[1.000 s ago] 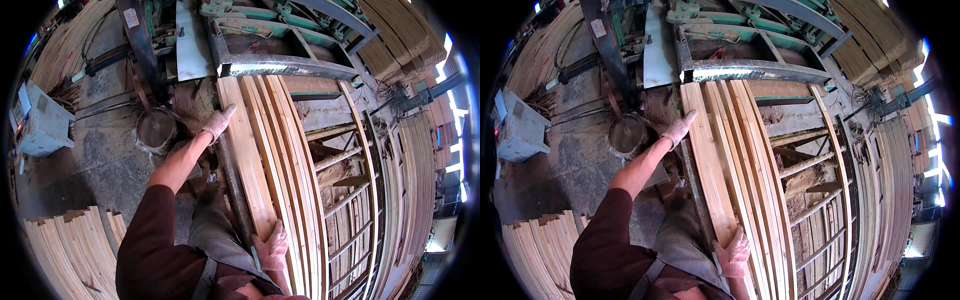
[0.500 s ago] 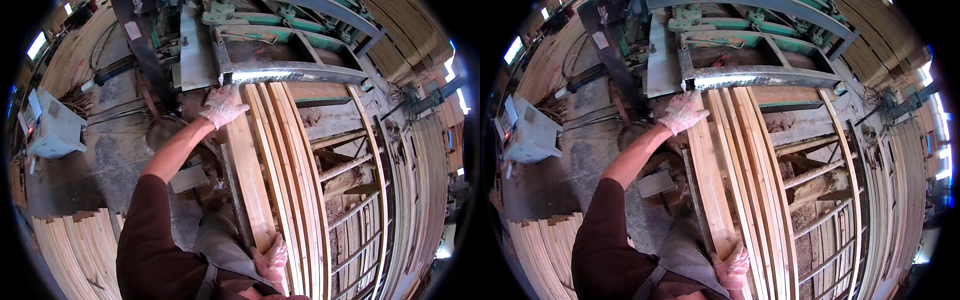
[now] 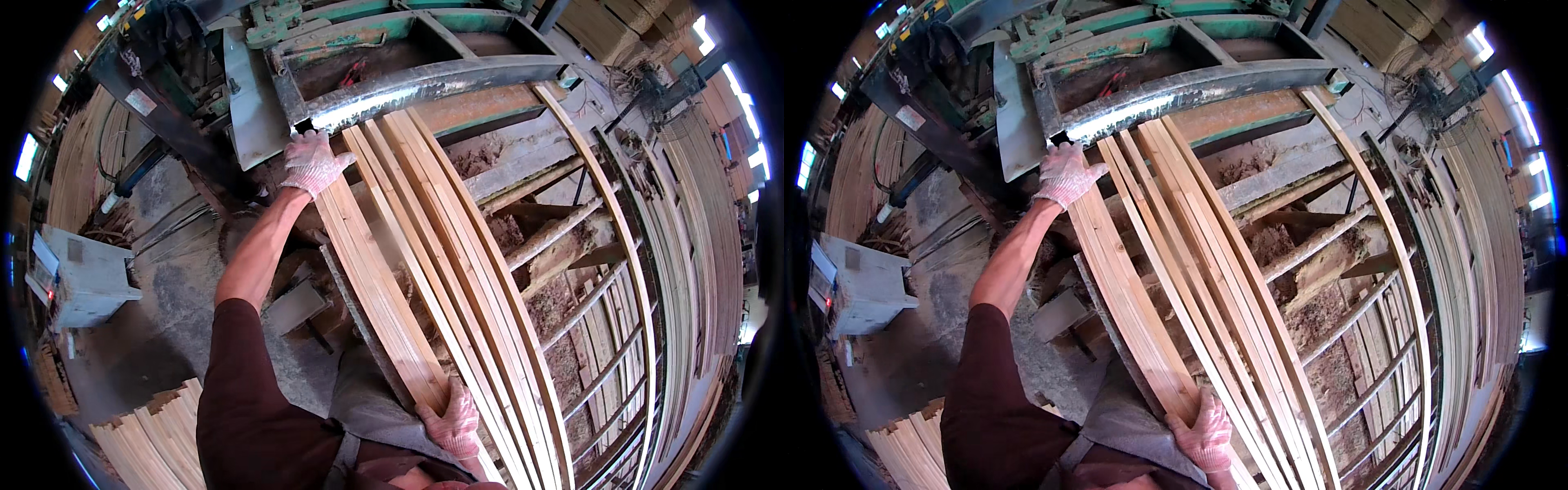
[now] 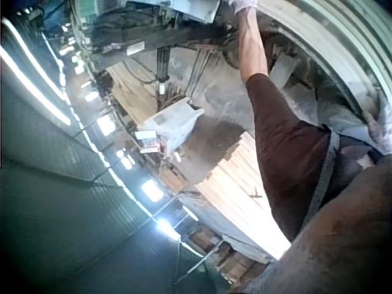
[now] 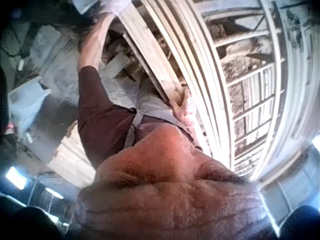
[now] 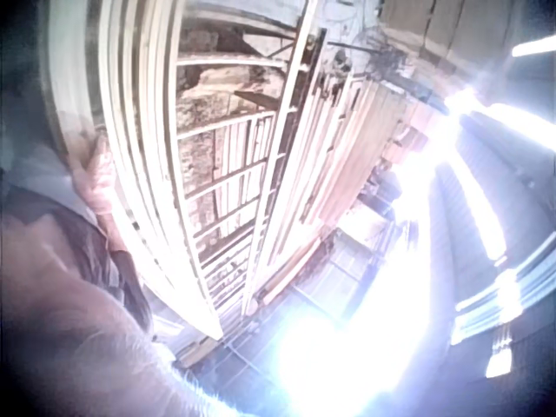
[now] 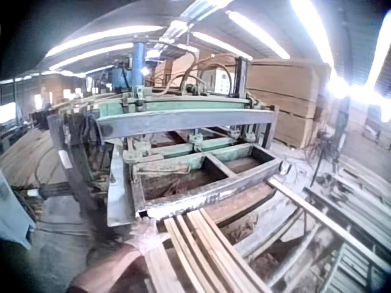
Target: The person picks up wooden planks from a pile on the floor and places them onto a metal rack. They arrange the planks in a neat stack and use a metal block to tap and align the edges of the wood.
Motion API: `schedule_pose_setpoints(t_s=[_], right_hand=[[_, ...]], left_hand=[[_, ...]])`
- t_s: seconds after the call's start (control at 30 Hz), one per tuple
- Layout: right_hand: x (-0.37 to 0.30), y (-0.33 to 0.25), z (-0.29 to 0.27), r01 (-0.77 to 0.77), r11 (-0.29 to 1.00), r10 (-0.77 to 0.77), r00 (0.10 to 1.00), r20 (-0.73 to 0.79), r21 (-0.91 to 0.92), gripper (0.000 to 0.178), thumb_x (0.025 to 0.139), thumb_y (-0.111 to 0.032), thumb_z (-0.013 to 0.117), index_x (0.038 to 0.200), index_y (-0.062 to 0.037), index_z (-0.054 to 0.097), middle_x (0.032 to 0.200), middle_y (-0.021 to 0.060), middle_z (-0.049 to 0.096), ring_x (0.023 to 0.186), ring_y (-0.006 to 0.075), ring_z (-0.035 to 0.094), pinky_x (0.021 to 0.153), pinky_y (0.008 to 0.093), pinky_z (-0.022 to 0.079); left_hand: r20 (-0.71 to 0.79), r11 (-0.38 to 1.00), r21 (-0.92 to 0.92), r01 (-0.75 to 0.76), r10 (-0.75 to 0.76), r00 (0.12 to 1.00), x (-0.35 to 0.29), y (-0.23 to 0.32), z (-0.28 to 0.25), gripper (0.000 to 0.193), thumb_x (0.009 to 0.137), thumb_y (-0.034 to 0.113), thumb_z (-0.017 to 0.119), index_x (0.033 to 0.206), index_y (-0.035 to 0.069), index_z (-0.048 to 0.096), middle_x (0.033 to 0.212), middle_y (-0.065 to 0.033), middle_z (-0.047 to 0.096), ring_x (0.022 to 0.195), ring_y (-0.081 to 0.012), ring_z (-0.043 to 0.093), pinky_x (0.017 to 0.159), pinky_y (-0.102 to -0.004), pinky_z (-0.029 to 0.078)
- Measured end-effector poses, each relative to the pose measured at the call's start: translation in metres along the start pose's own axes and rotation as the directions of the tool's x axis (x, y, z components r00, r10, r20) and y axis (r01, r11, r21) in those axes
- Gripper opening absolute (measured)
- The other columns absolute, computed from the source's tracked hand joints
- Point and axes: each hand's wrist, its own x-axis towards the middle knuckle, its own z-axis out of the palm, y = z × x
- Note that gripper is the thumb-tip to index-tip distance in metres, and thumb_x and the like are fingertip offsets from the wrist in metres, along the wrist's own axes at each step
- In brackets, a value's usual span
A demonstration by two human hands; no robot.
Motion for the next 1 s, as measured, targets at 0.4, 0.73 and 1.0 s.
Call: schedule_pose_setpoints(t_s=[0.4,0.73,1.0], right_hand=[[0.042,0.121,-0.127,-0.218,0.960,0.079,0.812,-0.579,-0.175,0.045,0.095,-0.036,0.072,0.127,-0.0056,0.064,0.116,0.0196,0.069,0.116,0.0378,0.062,0.097,0.0498,0.050],[-0.061,0.176,-0.074,-0.519,0.806,0.411,0.837,-0.360,-0.286,0.048,0.101,-0.047,0.048,0.086,-0.0136,0.078,0.090,0.0160,0.077,0.087,0.0362,0.075,0.074,0.0477,0.058],[-0.076,0.198,-0.099,-0.254,0.931,0.274,0.961,0.043,-0.264,0.027,0.104,-0.036,0.046,0.118,-0.0275,0.068,0.100,0.0112,0.073,0.094,0.0333,0.073,0.074,0.0452,0.059]], left_hand=[[-0.093,0.972,-0.077,-0.224,0.216,0.972,-0.036,0.009,0.028,0.074,0.103,0.053,0.054,0.148,-0.005,0.044,0.149,-0.0314,0.048,0.137,-0.0446,0.047,0.115,-0.0512,0.037],[-0.293,0.494,-0.170,-0.853,0.801,0.522,-0.222,0.129,0.028,0.082,0.102,0.054,0.058,0.163,0.006,0.033,0.162,-0.0203,0.042,0.149,-0.0418,0.039,0.125,-0.0552,0.027],[-0.175,0.201,-0.291,-0.935,0.950,0.259,-0.276,0.289,0.035,0.060,0.104,0.049,0.057,0.142,0.003,0.060,0.122,-0.0216,0.068,0.112,-0.0432,0.062,0.099,-0.0531,0.048]])
